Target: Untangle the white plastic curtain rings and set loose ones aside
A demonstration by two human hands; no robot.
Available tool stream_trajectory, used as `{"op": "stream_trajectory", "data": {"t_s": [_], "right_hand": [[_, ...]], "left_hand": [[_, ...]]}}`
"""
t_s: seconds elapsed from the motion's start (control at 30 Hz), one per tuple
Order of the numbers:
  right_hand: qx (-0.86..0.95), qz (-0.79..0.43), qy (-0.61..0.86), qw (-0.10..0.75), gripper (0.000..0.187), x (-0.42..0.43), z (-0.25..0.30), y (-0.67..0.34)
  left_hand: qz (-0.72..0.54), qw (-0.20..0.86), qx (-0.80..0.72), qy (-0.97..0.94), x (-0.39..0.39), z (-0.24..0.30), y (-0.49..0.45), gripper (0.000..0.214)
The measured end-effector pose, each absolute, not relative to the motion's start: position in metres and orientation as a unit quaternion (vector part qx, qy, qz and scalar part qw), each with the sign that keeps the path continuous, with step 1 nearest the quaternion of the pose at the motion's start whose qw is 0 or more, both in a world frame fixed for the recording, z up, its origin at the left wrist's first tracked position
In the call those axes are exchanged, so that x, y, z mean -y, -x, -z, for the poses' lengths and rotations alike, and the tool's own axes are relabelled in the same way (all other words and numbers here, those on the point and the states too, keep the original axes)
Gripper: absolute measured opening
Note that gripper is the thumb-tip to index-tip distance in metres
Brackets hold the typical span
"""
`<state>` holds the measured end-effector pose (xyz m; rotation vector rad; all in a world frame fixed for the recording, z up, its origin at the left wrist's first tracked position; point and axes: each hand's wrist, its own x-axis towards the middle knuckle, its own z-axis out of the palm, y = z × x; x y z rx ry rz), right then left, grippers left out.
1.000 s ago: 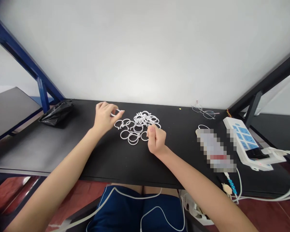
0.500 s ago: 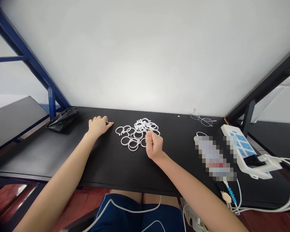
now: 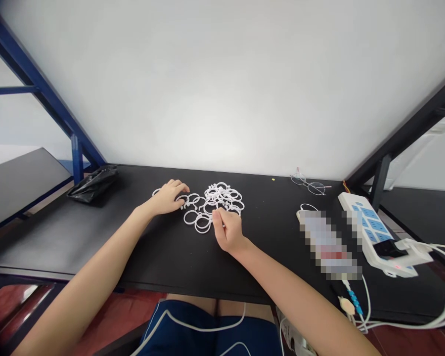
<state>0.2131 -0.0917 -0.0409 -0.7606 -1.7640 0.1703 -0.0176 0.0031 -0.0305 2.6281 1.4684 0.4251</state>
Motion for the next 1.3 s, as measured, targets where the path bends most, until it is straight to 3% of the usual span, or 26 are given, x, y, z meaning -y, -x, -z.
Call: {"op": "stream_trajectory", "data": {"t_s": [0.47, 0.93, 1.03, 1.3], "right_hand": [[0.763, -0.092, 0.340, 0.542, 0.042, 0.091, 0.041, -0.212], [0.770, -0.120, 0.344, 0.524, 0.042, 0.088, 0.045, -0.213], [0.775, -0.127, 0.343, 0.516, 0.042, 0.087, 0.043, -0.213], [0.784, -0.124, 0.348, 0.499, 0.040, 0.087, 0.041, -0.214]], "left_hand": [[-0.176, 0.073, -0.456, -0.869, 0.001, 0.039, 0.003, 0.008], [-0.208, 0.079, -0.451, -0.865, 0.009, 0.026, 0.001, 0.014], [-0.247, 0.138, -0.449, -0.848, 0.012, 0.020, 0.001, 0.015], [-0.366, 0.433, -0.374, -0.734, 0.015, 0.024, -0.018, 0.015]]}}
